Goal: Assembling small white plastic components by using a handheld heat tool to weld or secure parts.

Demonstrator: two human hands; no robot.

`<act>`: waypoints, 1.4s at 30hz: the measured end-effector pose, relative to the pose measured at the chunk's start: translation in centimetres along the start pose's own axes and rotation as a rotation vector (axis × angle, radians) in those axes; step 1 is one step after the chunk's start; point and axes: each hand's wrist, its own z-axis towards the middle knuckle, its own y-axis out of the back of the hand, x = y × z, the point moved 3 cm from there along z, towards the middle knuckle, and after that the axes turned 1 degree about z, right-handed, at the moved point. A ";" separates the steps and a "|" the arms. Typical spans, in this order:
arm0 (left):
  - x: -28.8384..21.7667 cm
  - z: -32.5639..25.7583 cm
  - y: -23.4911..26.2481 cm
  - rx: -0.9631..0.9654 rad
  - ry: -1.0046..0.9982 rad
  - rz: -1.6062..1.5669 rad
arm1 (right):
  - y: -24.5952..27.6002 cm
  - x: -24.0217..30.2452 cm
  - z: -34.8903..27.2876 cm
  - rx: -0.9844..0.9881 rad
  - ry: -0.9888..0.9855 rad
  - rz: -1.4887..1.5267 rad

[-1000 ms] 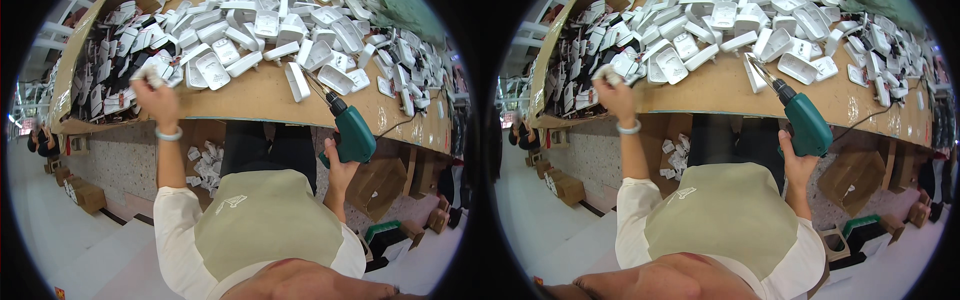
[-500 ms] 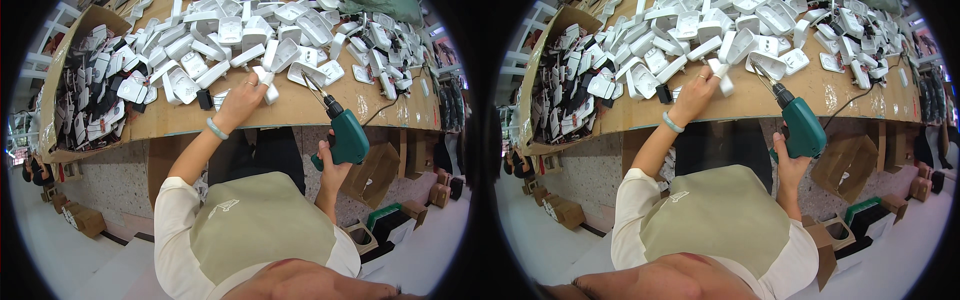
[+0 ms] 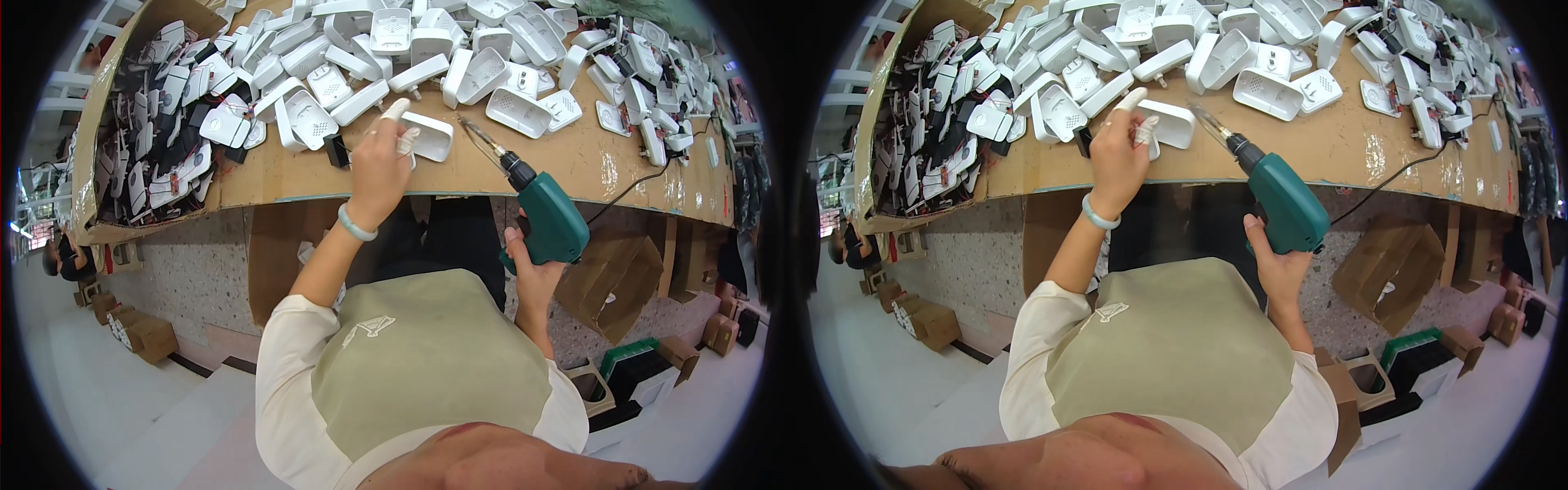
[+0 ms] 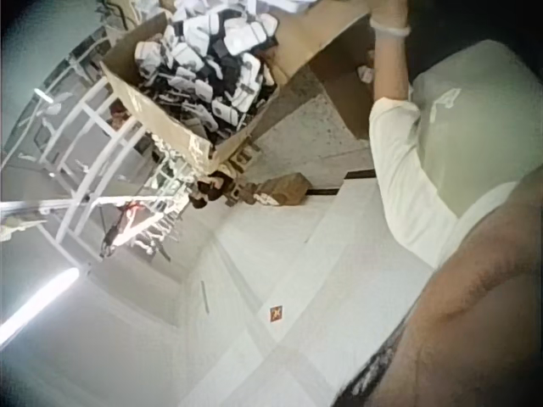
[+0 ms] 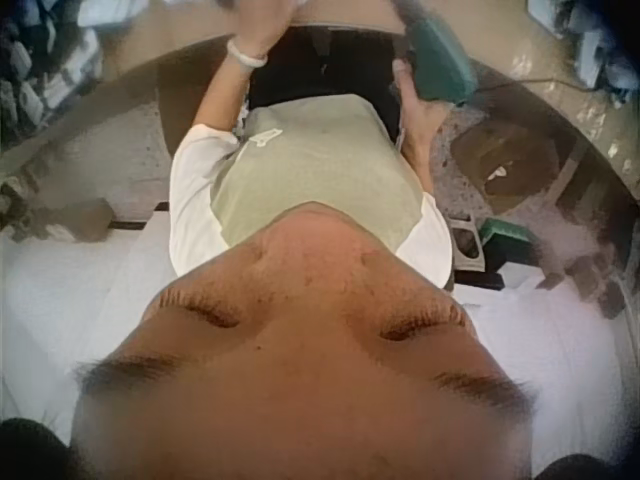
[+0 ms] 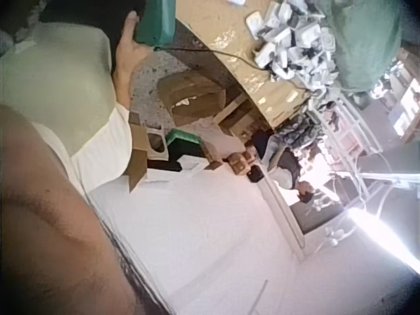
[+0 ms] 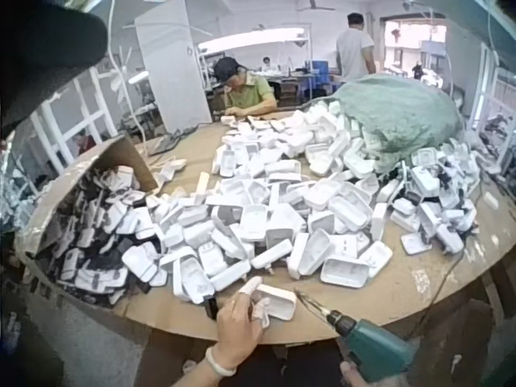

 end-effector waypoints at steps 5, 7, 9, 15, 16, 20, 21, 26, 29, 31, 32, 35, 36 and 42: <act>2.7 -2.4 1.5 -0.063 0.246 -0.377 | -0.6 -0.2 -1.7 0.033 -0.130 -0.049; 3.3 -2.9 1.3 -0.023 0.299 -0.462 | -0.9 -0.5 -1.9 0.071 -0.071 -0.085; 3.4 -2.9 1.1 0.015 0.350 -0.550 | -1.2 -0.9 -2.0 0.107 -0.007 -0.122; 3.9 -2.7 1.2 0.022 0.376 -0.623 | -2.0 -2.0 -2.2 0.099 0.050 -0.232; 3.8 -2.8 1.2 -0.001 0.353 -0.643 | -2.5 -1.6 -2.2 0.113 0.057 -0.226; 3.1 -3.3 1.4 0.018 0.414 -0.733 | -2.9 -1.4 -2.0 0.132 0.069 -0.241; 3.2 -3.0 1.4 0.019 0.415 -0.734 | -2.9 -1.5 -2.0 0.131 0.068 -0.242; 2.3 -1.0 1.3 -0.006 0.072 -0.164 | -3.2 -2.0 -1.8 0.157 0.009 -0.281; 2.8 -1.3 0.9 0.026 0.103 -0.129 | -3.8 -1.8 -1.6 0.169 0.070 -0.295; 2.9 -1.3 0.7 0.054 0.127 -0.114 | -3.8 -2.0 -1.5 0.165 0.065 -0.281; 2.5 -1.1 1.0 0.030 0.079 -0.052 | -3.9 -2.1 -1.6 0.168 0.060 -0.267; 2.2 -0.8 0.6 -0.007 0.002 0.058 | -4.2 -1.6 -1.3 0.185 0.087 -0.329; 2.2 -0.7 0.3 -0.024 -0.025 0.106 | -4.4 -1.5 -1.1 0.184 0.085 -0.328; 2.1 -0.6 -0.6 0.009 0.048 0.056 | -5.1 -1.6 -0.6 0.207 0.122 -0.355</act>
